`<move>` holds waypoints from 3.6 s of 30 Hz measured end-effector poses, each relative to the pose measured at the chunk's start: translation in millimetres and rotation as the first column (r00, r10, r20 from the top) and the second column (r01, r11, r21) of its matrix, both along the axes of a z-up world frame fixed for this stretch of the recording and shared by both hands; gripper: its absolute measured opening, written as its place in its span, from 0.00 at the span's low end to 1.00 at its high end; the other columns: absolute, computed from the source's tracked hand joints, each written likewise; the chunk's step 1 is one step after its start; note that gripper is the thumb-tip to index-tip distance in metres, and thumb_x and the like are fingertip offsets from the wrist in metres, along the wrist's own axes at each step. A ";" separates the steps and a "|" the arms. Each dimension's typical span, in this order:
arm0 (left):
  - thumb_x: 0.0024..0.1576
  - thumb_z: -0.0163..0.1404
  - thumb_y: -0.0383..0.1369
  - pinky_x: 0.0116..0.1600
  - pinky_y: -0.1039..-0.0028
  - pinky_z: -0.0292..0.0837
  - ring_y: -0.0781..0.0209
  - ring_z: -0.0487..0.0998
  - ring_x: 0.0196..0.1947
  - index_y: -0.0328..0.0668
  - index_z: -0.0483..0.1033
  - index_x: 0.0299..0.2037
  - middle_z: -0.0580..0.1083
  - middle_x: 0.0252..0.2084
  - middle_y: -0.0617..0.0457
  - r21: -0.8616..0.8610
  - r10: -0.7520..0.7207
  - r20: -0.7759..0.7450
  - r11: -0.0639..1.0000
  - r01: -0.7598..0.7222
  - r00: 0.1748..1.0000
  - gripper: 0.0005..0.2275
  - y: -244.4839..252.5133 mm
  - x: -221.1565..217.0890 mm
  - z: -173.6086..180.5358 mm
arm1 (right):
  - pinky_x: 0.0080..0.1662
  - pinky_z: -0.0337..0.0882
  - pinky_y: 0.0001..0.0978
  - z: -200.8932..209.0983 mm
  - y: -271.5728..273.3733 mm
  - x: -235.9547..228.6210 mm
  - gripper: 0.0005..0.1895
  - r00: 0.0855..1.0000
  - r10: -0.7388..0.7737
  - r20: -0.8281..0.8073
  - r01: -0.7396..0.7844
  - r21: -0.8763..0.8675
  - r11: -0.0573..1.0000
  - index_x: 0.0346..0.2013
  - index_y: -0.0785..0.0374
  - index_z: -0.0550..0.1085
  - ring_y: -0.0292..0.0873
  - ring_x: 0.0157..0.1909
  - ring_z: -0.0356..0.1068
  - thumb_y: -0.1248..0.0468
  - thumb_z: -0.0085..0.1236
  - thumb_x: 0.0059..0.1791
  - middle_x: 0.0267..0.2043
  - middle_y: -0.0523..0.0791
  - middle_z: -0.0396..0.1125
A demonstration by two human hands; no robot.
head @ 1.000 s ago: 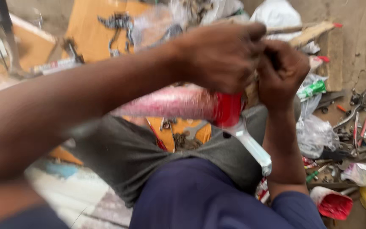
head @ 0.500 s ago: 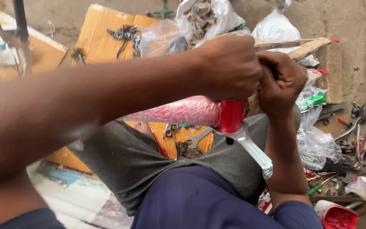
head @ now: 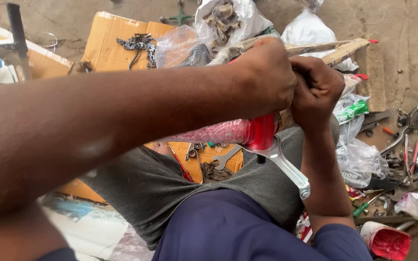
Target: The person assembles a bicycle bottom bracket by hand, inserting ball bearings into a red cup and then placing the cup into the bicycle frame. They use a wrench to tighten the bracket and then insert a crank arm into the axle.
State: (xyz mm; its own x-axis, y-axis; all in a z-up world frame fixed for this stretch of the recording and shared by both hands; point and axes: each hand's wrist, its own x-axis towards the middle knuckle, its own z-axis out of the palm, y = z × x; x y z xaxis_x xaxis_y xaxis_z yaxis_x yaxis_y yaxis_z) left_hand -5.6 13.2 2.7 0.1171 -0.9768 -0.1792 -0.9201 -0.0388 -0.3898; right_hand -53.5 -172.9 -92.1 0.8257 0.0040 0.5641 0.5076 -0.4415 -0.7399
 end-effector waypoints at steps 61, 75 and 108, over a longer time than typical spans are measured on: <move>0.55 0.55 0.37 0.47 0.70 0.69 0.65 0.75 0.29 0.49 0.74 0.21 0.70 0.22 0.61 -0.496 -0.244 0.259 0.796 0.345 0.935 0.10 20.5 19.4 -2.8 | 0.44 0.71 0.22 5.9 2.8 0.4 0.03 0.997 0.079 0.004 -0.079 0.087 0.993 0.46 0.70 0.76 0.33 0.39 0.71 0.70 0.61 0.60 0.38 0.45 0.74; 0.54 0.55 0.37 0.50 0.69 0.66 0.65 0.72 0.30 0.49 0.69 0.22 0.67 0.26 0.62 -0.666 -0.323 0.342 0.579 0.470 0.882 0.11 26.4 35.5 -9.4 | 0.38 0.66 0.27 9.4 1.0 1.8 0.05 0.993 0.122 -0.006 -0.122 0.027 0.992 0.42 0.69 0.75 0.36 0.33 0.67 0.68 0.59 0.57 0.34 0.46 0.69; 0.59 0.54 0.40 0.26 0.70 0.64 0.65 0.70 0.20 0.52 0.72 0.17 0.66 0.17 0.62 -0.060 -0.070 -0.029 0.996 0.069 0.997 0.16 -1.1 8.2 -7.1 | 0.55 0.66 0.46 21.9 -1.2 -6.9 0.21 0.933 0.284 0.221 -0.217 -0.285 0.934 0.36 0.68 0.75 0.51 0.46 0.72 0.52 0.48 0.60 0.39 0.50 0.71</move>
State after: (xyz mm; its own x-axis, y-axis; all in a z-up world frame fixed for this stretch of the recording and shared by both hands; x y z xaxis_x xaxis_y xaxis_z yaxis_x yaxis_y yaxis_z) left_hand 2.7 12.1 -4.4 0.0438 -0.9914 -0.1235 -0.9329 0.0037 -0.3601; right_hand -60.4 -174.1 -70.2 0.6073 0.3609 0.7078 0.7819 -0.4292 -0.4521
